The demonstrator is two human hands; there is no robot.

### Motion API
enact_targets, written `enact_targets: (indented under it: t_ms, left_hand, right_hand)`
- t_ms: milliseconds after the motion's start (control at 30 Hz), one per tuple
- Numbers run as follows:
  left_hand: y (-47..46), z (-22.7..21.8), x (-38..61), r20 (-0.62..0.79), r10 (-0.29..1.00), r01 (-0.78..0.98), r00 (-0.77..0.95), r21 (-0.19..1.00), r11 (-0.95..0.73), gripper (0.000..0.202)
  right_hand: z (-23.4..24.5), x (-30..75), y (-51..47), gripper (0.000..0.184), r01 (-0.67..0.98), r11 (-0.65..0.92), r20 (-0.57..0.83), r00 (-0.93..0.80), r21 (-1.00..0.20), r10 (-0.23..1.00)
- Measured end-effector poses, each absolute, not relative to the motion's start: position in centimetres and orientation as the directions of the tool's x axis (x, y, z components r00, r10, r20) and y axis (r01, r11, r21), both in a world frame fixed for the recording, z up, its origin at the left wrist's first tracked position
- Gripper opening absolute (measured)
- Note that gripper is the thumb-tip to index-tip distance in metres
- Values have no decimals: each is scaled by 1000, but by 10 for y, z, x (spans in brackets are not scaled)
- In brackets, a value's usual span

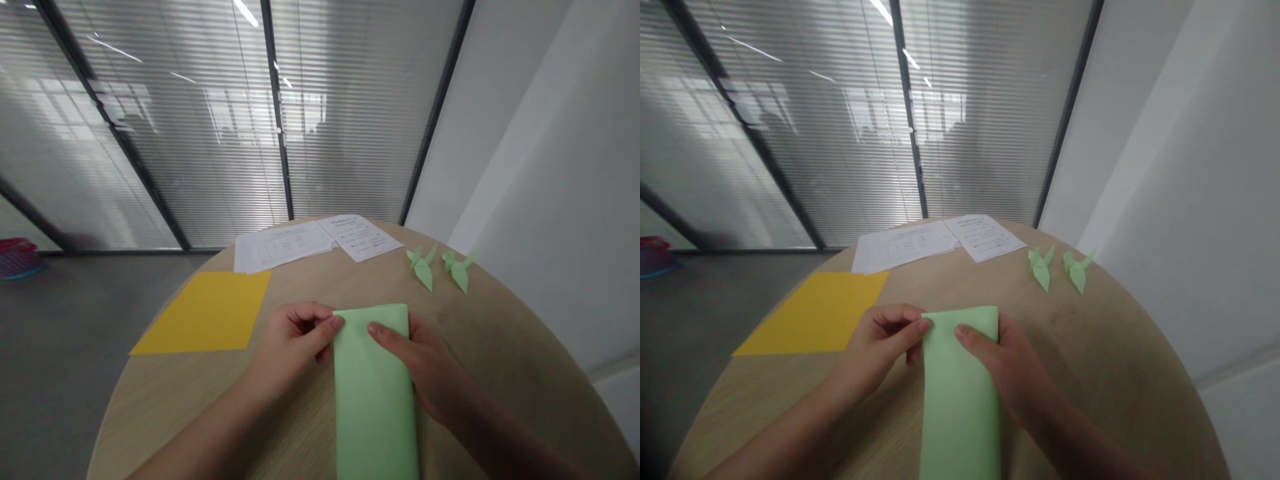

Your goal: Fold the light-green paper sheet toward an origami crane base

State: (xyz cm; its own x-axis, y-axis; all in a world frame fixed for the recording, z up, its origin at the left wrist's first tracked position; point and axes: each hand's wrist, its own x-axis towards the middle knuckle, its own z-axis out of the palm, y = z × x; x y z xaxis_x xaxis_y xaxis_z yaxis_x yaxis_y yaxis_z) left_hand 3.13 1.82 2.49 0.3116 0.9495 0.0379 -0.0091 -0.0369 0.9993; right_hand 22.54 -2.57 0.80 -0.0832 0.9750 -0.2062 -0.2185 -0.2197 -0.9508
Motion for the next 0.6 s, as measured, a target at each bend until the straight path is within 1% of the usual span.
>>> enact_targets:
  t_ms: [167,467,600]
  left_hand:
    - [17,25,33,28,951,-5,309,1000,-28,25]
    - [18,26,32,44,941,-12,337,999,-43,25]
    - [18,26,32,40,940,-12,339,999,-38,24]
  right_hand:
    - [8,226,-24,47,-232,-219,-208,-71,-948,976]
    - [11,227,-27,45,-187,-210,-208,-33,-959,978]
    - [12,227,-27,47,-198,-218,-214,-39,-956,976]
